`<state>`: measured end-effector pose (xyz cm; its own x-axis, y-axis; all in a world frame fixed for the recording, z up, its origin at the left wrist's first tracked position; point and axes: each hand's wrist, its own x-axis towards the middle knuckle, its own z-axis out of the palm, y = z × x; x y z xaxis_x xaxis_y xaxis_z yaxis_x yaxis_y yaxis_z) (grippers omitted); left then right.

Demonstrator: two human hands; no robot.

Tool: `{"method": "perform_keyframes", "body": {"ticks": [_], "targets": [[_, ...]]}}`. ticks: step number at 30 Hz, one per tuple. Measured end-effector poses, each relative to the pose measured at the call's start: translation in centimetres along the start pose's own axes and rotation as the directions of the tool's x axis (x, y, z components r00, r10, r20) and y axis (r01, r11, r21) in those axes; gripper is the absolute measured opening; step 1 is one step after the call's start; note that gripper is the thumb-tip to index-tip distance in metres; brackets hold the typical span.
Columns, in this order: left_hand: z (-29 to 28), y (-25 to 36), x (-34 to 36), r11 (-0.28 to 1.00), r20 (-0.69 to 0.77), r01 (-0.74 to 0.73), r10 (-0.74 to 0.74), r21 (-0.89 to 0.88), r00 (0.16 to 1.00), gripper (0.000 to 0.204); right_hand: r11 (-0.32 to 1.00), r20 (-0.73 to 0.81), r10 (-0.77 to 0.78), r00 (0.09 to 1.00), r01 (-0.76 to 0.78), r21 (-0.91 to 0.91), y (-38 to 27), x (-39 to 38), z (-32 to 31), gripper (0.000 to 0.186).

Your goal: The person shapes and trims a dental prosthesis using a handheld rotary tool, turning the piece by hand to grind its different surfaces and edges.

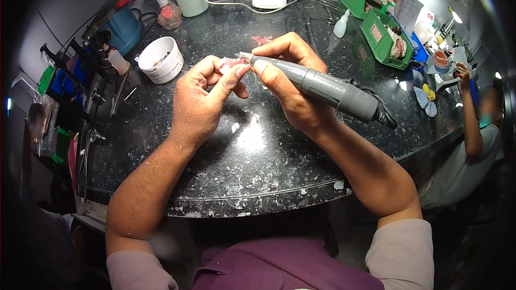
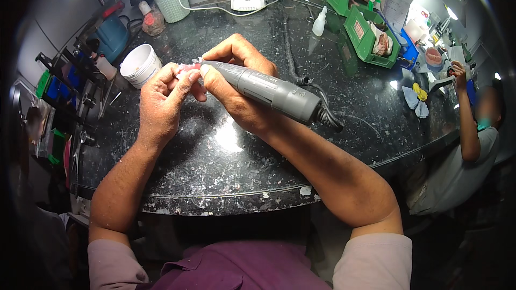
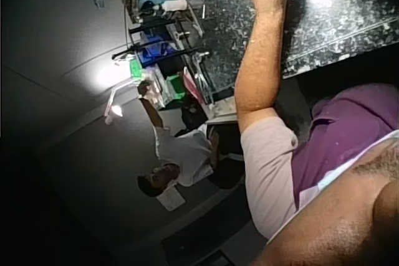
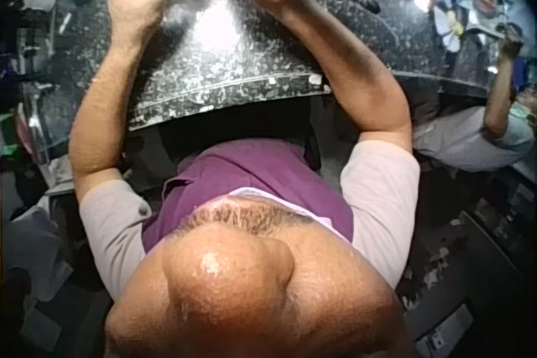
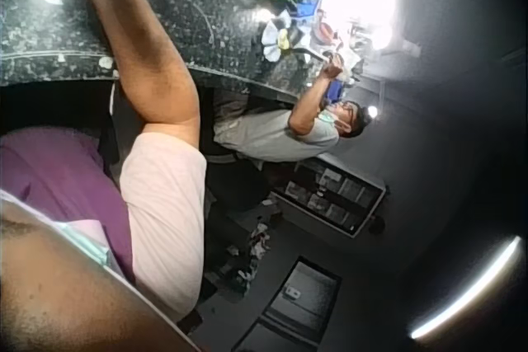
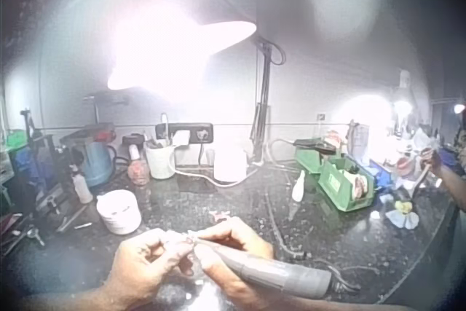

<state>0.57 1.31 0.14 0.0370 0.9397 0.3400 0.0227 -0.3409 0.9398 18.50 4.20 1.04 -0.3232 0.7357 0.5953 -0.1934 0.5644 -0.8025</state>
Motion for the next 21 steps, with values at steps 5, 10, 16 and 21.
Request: {"method": "perform_keyframes", "body": {"ticks": [5,10,16,21], "targets": [[-0.1,-0.1,0.0,1.0,0.008,-0.008,0.008,0.004,1.0,0.018,0.999,-0.002,0.041,0.999,-0.041,-0.034,-0.3,0.0,-0.1,0.02],[-0.1,0.1,0.0,0.998,0.003,-0.002,0.002,0.057,1.0,0.018,0.998,0.02,0.061,0.998,-0.061,-0.006,-0.1,0.1,0.0,0.018],[-0.3,-0.1,0.2,1.0,0.036,0.027,-0.027,0.004,0.999,0.024,0.995,-0.092,-0.093,0.991,0.095,0.011,0.8,0.4,0.3,0.021],[-0.3,-0.3,0.4,0.993,0.043,0.05,-0.046,-0.104,0.998,0.027,0.999,-0.019,0.043,0.999,-0.043,-0.02,0.2,0.1,0.0,0.021]]}}
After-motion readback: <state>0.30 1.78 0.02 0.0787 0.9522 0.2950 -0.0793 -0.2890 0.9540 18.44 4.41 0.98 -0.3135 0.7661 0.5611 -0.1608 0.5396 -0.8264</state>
